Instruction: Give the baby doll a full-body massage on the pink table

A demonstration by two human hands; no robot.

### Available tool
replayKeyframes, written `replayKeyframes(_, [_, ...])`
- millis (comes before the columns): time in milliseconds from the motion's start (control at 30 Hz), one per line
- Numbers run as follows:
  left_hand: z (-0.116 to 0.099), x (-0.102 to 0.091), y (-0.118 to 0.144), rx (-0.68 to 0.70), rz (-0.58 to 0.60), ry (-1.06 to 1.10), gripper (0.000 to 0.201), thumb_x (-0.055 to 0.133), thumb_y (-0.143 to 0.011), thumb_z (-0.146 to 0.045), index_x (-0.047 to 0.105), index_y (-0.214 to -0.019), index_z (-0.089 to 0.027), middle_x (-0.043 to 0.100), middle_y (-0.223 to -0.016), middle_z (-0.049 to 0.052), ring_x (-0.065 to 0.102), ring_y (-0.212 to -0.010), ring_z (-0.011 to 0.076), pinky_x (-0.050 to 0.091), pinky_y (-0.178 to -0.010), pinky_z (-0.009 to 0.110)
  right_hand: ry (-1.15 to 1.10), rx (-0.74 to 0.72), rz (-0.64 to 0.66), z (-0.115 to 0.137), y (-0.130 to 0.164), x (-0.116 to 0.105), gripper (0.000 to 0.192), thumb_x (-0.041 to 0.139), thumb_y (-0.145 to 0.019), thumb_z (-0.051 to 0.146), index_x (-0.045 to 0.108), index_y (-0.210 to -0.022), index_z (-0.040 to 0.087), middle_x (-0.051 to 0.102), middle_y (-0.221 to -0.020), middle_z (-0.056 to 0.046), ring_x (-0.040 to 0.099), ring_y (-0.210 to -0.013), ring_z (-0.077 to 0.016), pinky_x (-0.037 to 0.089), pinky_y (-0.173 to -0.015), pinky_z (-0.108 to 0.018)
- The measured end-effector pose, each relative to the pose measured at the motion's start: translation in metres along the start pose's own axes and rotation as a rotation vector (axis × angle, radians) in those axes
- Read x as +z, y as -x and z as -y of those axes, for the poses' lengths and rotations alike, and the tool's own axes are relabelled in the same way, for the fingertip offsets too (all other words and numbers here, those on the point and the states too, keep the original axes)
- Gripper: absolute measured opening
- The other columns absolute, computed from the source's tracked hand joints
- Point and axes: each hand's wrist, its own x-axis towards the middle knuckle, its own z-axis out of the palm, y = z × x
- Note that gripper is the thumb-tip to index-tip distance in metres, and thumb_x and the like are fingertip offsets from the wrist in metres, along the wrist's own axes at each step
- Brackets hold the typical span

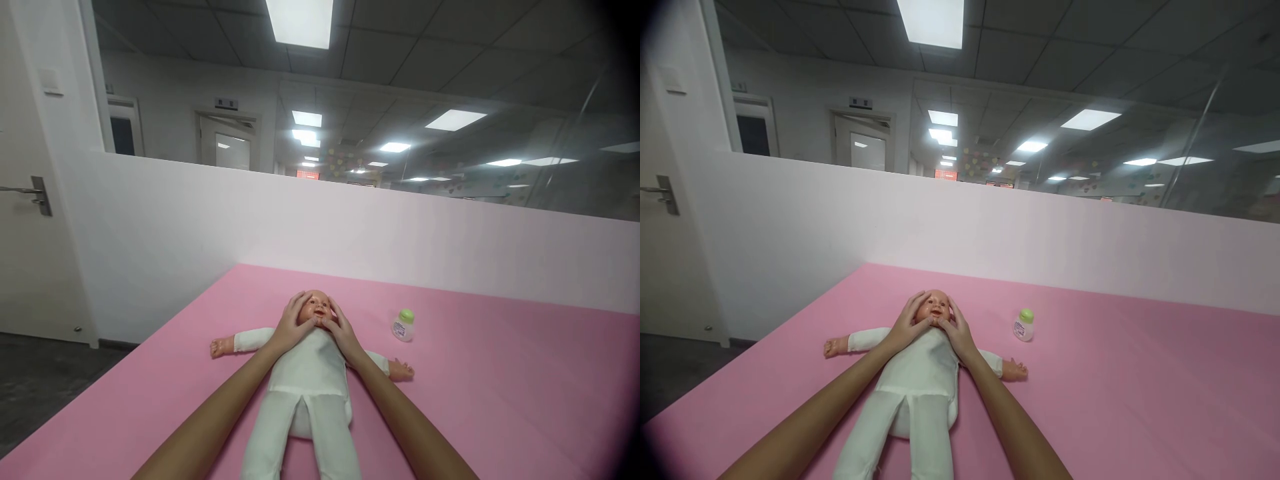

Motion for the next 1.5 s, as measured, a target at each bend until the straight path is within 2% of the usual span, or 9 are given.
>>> replayKeyframes(300, [-0.006, -0.001, 0.0, -0.014, 0.002, 0.029, 0.056, 0.057, -0.098, -0.045, 0.046, -0.151, -0.032, 0.039, -0.161, 0.007, 0.03, -0.153, 0.0287, 0.026, -0.127, 0.049, -0.034, 0.005, 0.004, -0.002, -0.002, 0.001, 0.074, 0.07, -0.085, 0.041, 0.046, -0.153, 0.027, 0.049, -0.158, -0.005, 0.05, -0.142, -0.0285, 0.042, -0.118, -0.045])
replayKeyframes(500, [-0.003, -0.001, -0.001, 0.014, -0.004, -0.002, 0.06, 0.062, -0.096, -0.046, 0.046, -0.151, -0.031, 0.038, -0.16, 0.008, 0.031, -0.153, 0.0294, 0.028, -0.127, 0.049, -0.03, -0.017, -0.002, -0.006, -0.002, -0.002, 0.076, 0.074, -0.082, 0.041, 0.048, -0.152, 0.029, 0.05, -0.158, -0.004, 0.049, -0.143, -0.0289, 0.041, -0.119, -0.046])
replayKeyframes(800, [-0.008, -0.002, 0.0, 0.001, -0.002, -0.005, 0.059, 0.061, -0.097, -0.047, 0.046, -0.152, -0.032, 0.039, -0.16, 0.007, 0.031, -0.152, 0.0288, 0.027, -0.127, 0.048, -0.027, -0.028, 0.017, -0.014, -0.005, -0.004, 0.072, 0.069, -0.087, 0.042, 0.045, -0.154, 0.03, 0.049, -0.158, -0.004, 0.049, -0.144, -0.0275, 0.038, -0.121, -0.048])
replayKeyframes(1000, [-0.004, -0.001, 0.0, 0.01, 0.008, -0.021, 0.061, 0.063, -0.095, -0.047, 0.044, -0.152, -0.032, 0.038, -0.161, 0.008, 0.031, -0.152, 0.0291, 0.028, -0.126, 0.049, -0.024, -0.029, 0.004, -0.011, -0.004, -0.003, 0.075, 0.073, -0.084, 0.042, 0.047, -0.153, 0.03, 0.047, -0.16, -0.004, 0.046, -0.145, -0.0275, 0.038, -0.12, -0.046])
replayKeyframes(1200, [-0.004, 0.0, -0.001, 0.011, -0.003, -0.009, 0.06, 0.061, -0.096, -0.048, 0.045, -0.152, -0.032, 0.039, -0.16, 0.008, 0.032, -0.152, 0.029, 0.028, -0.127, 0.048, -0.031, -0.021, 0.012, -0.009, -0.003, -0.002, 0.073, 0.071, -0.085, 0.041, 0.047, -0.153, 0.03, 0.051, -0.157, -0.004, 0.053, -0.139, -0.0279, 0.042, -0.118, -0.046])
replayKeyframes(1500, [-0.005, -0.001, 0.0, 0.019, -0.004, -0.022, 0.063, 0.065, -0.094, -0.048, 0.045, -0.152, -0.032, 0.039, -0.16, 0.008, 0.032, -0.152, 0.03, 0.029, -0.126, 0.049, -0.051, -0.016, 0.022, -0.009, -0.003, -0.003, 0.079, 0.076, -0.081, 0.041, 0.046, -0.153, 0.029, 0.051, -0.157, -0.005, 0.052, -0.14, -0.0289, 0.044, -0.116, -0.046])
